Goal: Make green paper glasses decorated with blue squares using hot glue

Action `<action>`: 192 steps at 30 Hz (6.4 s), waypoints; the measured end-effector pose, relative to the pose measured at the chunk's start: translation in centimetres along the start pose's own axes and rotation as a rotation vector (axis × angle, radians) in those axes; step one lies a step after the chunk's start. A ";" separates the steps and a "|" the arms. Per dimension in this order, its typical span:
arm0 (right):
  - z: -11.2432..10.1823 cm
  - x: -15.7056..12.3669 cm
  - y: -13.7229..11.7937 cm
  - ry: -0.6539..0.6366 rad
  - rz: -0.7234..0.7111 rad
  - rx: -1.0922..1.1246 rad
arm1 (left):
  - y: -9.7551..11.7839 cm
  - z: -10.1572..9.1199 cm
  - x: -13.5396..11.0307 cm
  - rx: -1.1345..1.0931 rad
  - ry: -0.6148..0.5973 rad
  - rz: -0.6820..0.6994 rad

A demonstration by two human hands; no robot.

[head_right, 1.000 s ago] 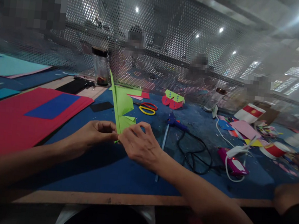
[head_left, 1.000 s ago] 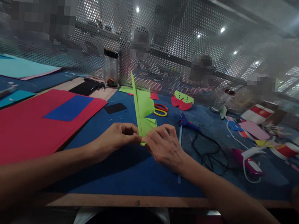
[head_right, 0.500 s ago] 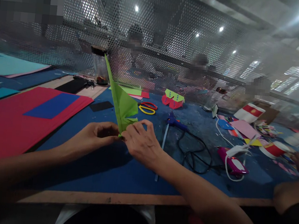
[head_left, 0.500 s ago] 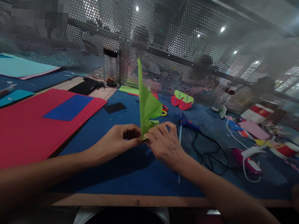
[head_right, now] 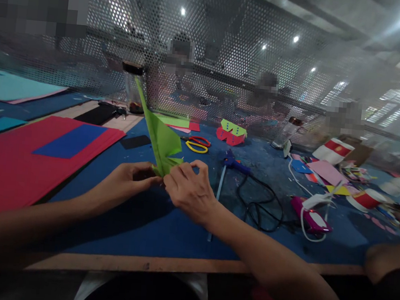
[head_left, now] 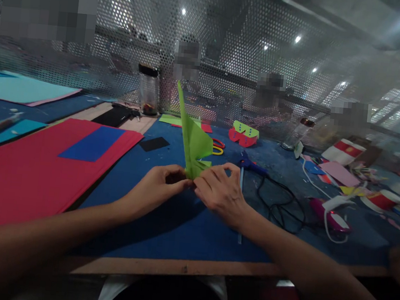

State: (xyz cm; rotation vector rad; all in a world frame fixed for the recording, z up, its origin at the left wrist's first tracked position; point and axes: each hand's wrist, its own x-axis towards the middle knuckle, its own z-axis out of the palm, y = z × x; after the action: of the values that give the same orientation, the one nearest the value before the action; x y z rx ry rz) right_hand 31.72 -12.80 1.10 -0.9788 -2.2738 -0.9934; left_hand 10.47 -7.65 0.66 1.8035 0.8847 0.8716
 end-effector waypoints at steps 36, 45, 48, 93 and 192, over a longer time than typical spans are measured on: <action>1.0 0.4 -0.4 -0.278 0.861 1.329 | 0.1 -0.5 0.0 -0.248 0.008 -0.074; 0.9 0.7 -0.4 -0.298 0.887 1.337 | 0.3 -0.4 0.1 -0.204 0.021 -0.060; 1.0 0.5 -0.4 -0.288 0.891 1.340 | 0.3 -0.4 0.1 -0.205 0.015 -0.060; 1.2 0.2 -0.2 -0.333 0.840 1.394 | -0.6 -0.6 0.4 -0.329 -0.018 -0.073; 2.2 -0.4 -0.9 -0.476 0.825 1.485 | -0.7 -1.1 0.5 -0.376 -0.094 -0.086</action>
State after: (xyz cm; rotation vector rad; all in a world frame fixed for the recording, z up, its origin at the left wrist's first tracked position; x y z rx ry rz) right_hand 31.02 -11.73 -0.90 -1.1675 -1.7758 1.2177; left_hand 9.64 -6.56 0.42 1.4572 0.6807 0.8292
